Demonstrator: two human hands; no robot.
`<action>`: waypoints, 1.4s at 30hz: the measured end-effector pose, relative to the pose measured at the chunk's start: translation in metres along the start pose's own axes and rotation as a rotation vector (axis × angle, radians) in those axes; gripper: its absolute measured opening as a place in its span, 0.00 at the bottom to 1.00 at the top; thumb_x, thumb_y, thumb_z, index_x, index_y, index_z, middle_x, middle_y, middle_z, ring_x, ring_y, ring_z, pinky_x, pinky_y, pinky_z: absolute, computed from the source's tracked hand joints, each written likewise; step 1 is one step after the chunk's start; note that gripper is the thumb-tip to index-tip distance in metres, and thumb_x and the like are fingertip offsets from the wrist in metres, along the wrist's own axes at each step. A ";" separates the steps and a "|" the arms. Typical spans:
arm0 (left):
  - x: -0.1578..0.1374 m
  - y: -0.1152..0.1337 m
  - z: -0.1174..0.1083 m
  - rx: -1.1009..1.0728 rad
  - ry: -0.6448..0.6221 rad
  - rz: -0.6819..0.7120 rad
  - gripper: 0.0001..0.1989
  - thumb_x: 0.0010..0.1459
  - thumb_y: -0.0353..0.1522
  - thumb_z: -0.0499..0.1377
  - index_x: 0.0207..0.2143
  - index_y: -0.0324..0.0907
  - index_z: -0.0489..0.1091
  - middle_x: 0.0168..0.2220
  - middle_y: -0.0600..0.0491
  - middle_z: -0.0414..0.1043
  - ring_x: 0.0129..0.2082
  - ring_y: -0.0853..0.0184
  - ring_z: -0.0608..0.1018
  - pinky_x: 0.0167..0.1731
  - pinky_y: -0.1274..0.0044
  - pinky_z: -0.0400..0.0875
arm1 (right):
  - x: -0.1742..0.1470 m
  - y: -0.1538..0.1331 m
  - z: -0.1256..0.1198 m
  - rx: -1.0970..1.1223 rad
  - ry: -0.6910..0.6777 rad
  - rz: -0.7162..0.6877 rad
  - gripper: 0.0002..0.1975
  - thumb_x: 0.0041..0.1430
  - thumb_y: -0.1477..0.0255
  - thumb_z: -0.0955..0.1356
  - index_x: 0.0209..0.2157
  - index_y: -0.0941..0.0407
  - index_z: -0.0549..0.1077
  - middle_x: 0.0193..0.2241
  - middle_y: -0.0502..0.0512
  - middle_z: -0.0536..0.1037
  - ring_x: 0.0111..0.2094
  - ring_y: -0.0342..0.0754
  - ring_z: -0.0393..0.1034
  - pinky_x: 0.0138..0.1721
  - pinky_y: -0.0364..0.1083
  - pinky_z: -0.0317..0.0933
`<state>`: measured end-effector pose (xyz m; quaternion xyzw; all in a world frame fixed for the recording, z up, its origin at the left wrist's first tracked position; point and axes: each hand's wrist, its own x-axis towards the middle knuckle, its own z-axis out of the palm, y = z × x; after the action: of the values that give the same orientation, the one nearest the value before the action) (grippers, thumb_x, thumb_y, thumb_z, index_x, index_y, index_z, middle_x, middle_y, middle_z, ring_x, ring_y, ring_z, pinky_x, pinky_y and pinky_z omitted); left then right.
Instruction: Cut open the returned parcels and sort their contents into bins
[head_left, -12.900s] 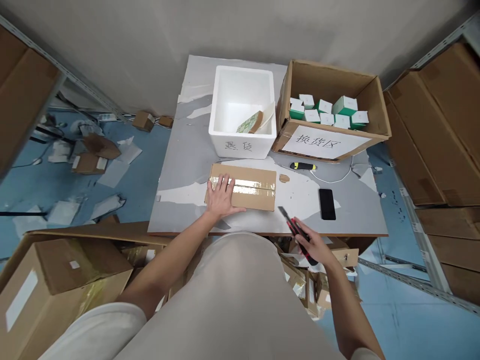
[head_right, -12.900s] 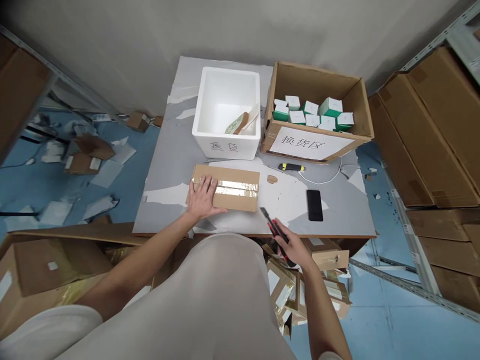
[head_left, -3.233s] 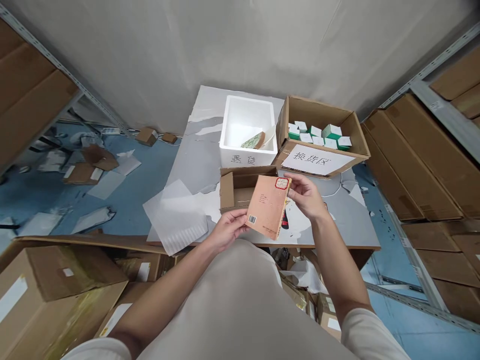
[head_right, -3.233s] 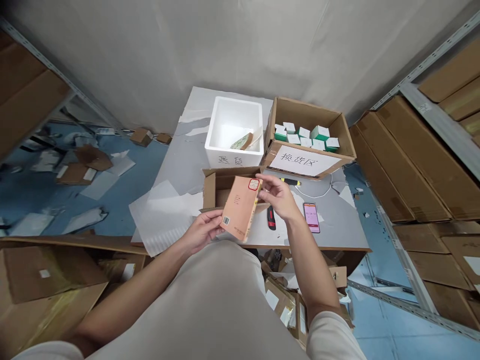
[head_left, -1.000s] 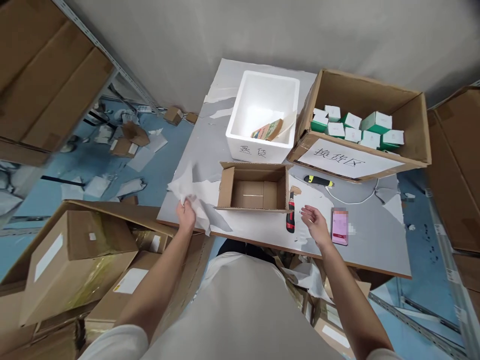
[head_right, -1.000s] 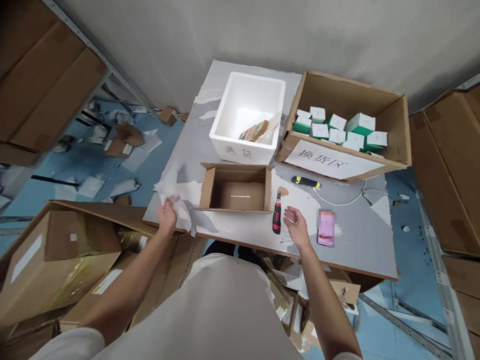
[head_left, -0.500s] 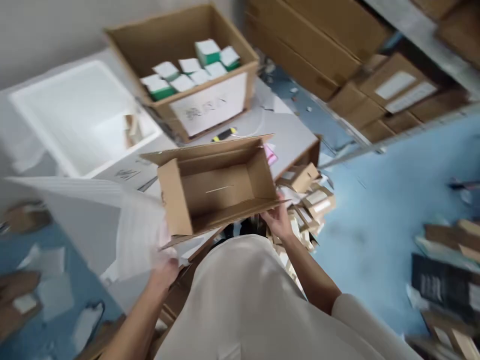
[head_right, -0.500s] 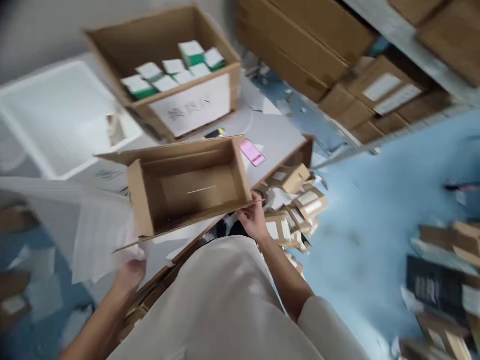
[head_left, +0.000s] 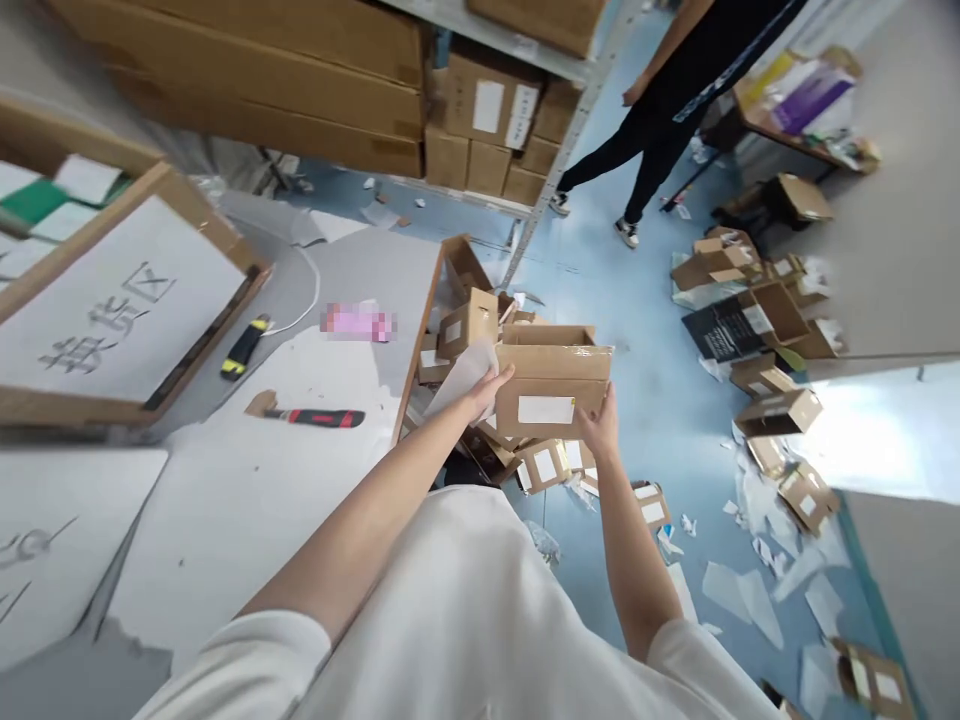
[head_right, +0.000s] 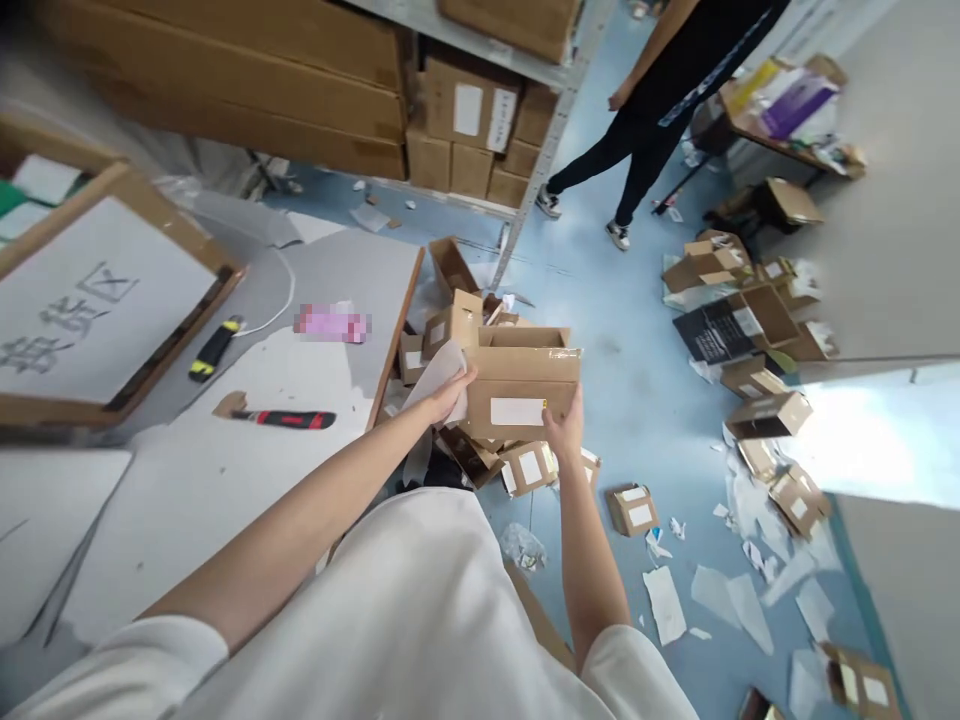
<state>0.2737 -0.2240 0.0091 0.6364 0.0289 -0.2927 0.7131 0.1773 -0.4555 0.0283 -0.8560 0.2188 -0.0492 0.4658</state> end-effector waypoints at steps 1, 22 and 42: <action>0.005 -0.001 0.003 0.032 -0.023 -0.031 0.47 0.50 0.55 0.56 0.62 0.32 0.53 0.64 0.36 0.48 0.64 0.52 0.56 0.62 0.60 0.48 | -0.002 0.006 0.001 0.027 0.011 0.030 0.47 0.49 0.65 0.65 0.66 0.54 0.37 0.66 0.66 0.43 0.65 0.60 0.45 0.56 0.59 0.57; -0.277 -0.056 -0.196 0.055 1.249 -0.215 0.32 0.47 0.48 0.62 0.51 0.41 0.67 0.53 0.42 0.70 0.45 0.59 0.77 0.47 0.65 0.71 | 0.056 -0.127 0.217 -0.064 -0.595 -0.392 0.26 0.55 0.59 0.62 0.50 0.63 0.69 0.32 0.59 0.77 0.22 0.43 0.65 0.28 0.45 0.64; -0.513 -0.250 0.195 -0.542 3.116 -0.884 0.37 0.48 0.42 0.63 0.57 0.37 0.55 0.60 0.37 0.55 0.63 0.53 0.56 0.62 0.60 0.48 | -0.546 -0.145 0.252 -0.303 -2.791 -1.798 0.40 0.50 0.58 0.70 0.62 0.55 0.57 0.62 0.62 0.60 0.62 0.58 0.54 0.60 0.57 0.50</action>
<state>-0.3281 -0.2135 0.0355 -0.1065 -0.8918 -0.4366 0.0520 -0.1933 0.0372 0.0709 0.1187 0.8642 -0.4878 -0.0339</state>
